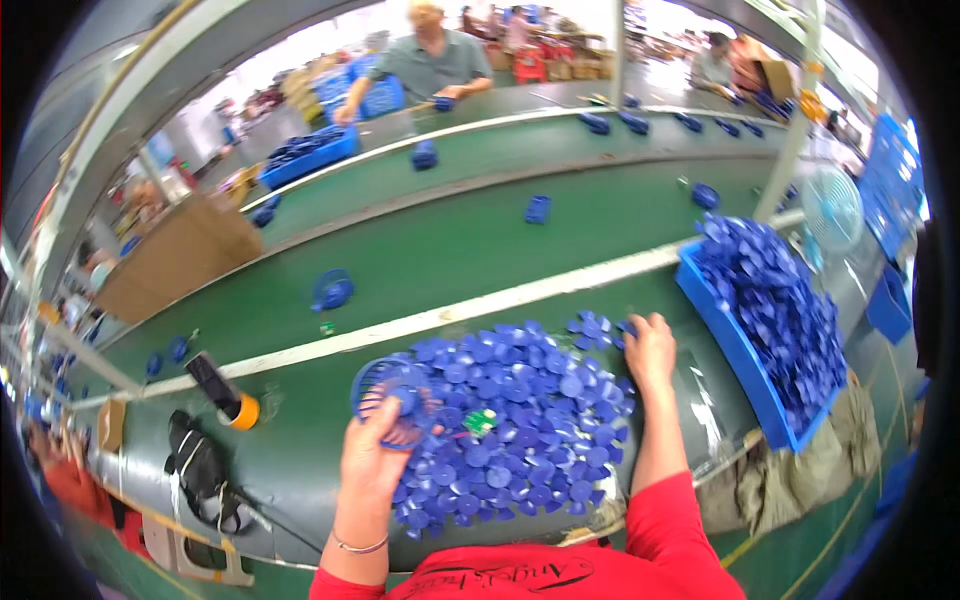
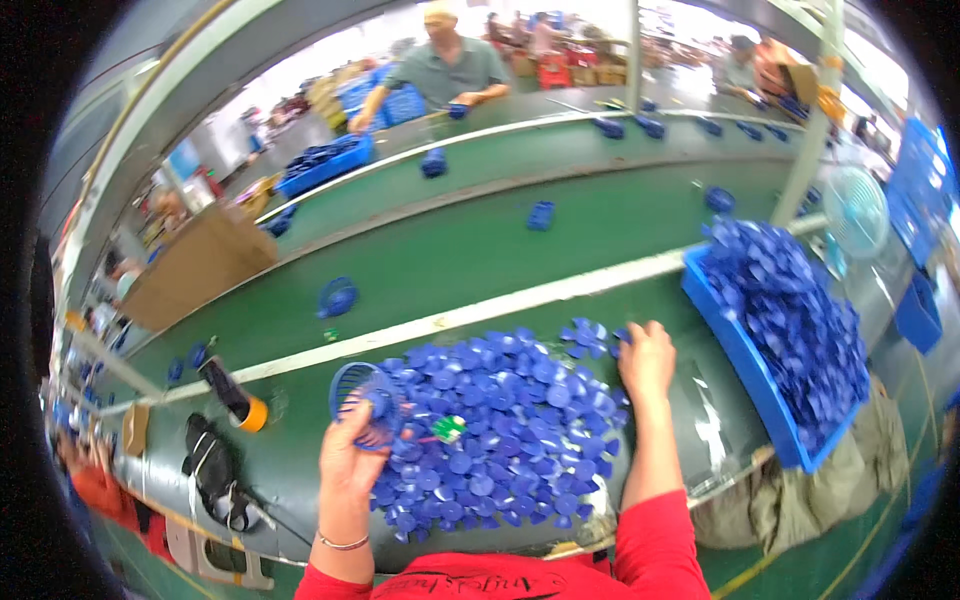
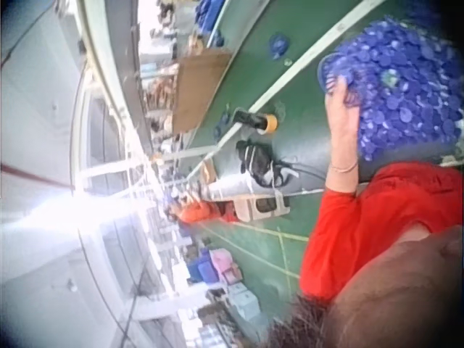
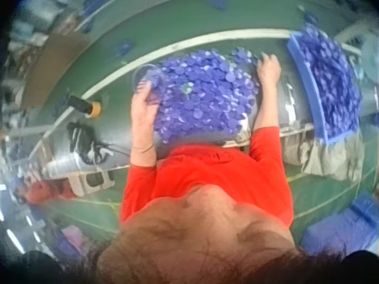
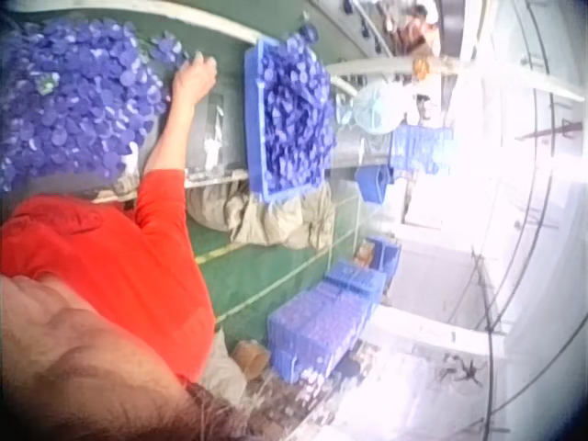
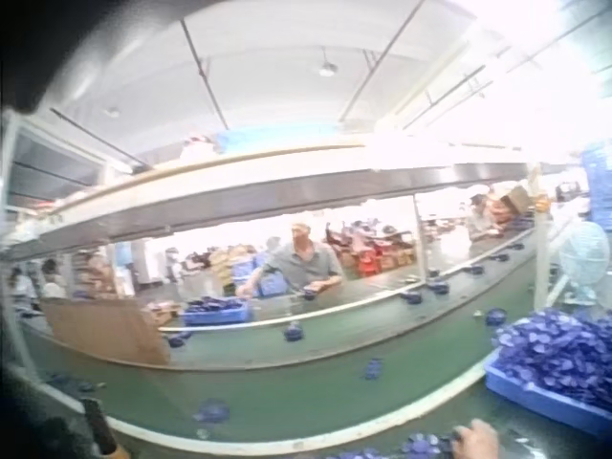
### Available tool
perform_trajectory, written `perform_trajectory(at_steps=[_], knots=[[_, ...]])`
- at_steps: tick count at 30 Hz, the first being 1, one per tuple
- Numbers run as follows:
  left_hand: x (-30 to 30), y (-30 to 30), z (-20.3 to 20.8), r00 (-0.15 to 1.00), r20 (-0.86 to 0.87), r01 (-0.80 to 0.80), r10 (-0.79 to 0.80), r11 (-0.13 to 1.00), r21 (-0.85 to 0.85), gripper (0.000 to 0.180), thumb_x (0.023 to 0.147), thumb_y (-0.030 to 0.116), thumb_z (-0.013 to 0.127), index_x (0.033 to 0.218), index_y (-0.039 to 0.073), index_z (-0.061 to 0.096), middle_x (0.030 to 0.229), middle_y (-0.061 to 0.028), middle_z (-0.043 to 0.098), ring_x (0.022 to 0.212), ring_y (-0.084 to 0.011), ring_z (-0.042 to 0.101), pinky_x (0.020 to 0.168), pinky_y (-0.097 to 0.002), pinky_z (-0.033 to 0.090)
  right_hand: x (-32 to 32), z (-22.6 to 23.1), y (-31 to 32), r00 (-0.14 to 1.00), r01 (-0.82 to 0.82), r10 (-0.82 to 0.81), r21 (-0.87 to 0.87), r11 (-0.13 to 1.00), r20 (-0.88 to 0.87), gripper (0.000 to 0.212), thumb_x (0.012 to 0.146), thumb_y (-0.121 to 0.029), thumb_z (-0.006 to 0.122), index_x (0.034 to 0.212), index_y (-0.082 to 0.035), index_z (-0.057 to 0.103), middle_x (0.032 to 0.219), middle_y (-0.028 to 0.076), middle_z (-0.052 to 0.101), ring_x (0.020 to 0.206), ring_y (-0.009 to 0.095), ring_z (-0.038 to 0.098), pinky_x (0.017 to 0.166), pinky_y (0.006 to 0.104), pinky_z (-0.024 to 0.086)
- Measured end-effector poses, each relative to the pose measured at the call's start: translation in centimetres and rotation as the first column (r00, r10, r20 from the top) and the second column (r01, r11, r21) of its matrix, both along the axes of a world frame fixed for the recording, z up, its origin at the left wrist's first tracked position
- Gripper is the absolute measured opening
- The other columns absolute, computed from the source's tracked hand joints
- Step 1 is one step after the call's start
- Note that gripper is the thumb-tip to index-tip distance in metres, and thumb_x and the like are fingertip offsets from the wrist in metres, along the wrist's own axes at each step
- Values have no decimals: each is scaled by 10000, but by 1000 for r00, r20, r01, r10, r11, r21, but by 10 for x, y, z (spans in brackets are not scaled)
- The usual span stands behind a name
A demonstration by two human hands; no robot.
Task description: Assembling blue plastic fan guards by manually attaching center caps.
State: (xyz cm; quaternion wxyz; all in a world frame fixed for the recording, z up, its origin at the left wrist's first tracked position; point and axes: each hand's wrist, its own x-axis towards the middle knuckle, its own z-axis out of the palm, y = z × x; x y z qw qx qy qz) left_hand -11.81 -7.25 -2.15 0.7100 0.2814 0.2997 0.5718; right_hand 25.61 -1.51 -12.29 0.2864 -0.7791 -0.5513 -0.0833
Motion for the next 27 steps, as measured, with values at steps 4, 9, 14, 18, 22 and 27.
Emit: perform_trajectory(at_steps=[4, 9, 14, 18, 22, 27], knots=[[-7, -9, -4, 997, -70, -42, 44, 999, 24, 331, 872, 159, 603, 1170, 52, 506, 1020, -88, 617, 891, -189, 619, 661, -292, 497, -3, 7, -6, 998, 12, -21, -157, 988, -59, 281, 706, -110, 641, 973, -28, 658, 1018, 208, 577, 990, 369, 546, 879, 430, 447], [3, -5, -3, 998, -56, 42, -40, 998, 43, 328, 882, 203, 600, 1177, 92, 510, 990, -27, 606, 876, -149, 621, 638, -247, 474, 53, -20, -18, 992, -119, 109, -192, 974, -66, 403, 672, 48, 508, 1064, 34, 604, 1100, 268, 558, 1072, 418, 511, 976, 439, 380], [9, -12, -12, 996, 74, -44, 42, 999, 27, 294, 869, 148, 616, 1135, 75, 514, 1002, -31, 581, 884, -148, 611, 751, -331, 538, 73, -46, 6, 996, -52, 44, -108, 993, -75, 352, 671, -19, 630, 1020, 16, 595, 970, 202, 557, 939, 391, 548, 855, 435, 428], [19, -15, -22, 994, 65, -94, 89, 993, 74, 349, 897, 158, 584, 1214, 67, 473, 1052, -38, 582, 951, -141, 597, 746, -288, 527, -62, 85, -48, 941, -332, 332, 348, 877, 60, 245, 771, -210, 730, 922, -26, 672, 818, 108, 599, 624, 269, 575, 526, 366, 448], [32, -29, -25, 1000, -21, -17, 19, 997, 79, 363, 938, 287, 525, 1243, 112, 436, 1060, 1, 525, 958, -67, 494, 774, -230, 440, -155, 128, -90, 710, -697, 667, 359, 621, 227, 338, 739, -177, 743, 1048, -70, 660, 899, 113, 579, 890, 277, 542, 818, 399, 444], [48, -34, -23, 865, -465, -9, 189, 932, 363, 480, 963, 368, 436, 1272, 5, 383, 1167, -102, 485, 1119, -174, 440, 959, -296, 344, -191, 126, -107, 642, -765, 735, 244, 596, 215, 316, 785, -206, 685, 1058, -56, 631, 935, 111, 579, 905, 305, 530, 855, 433, 408]])
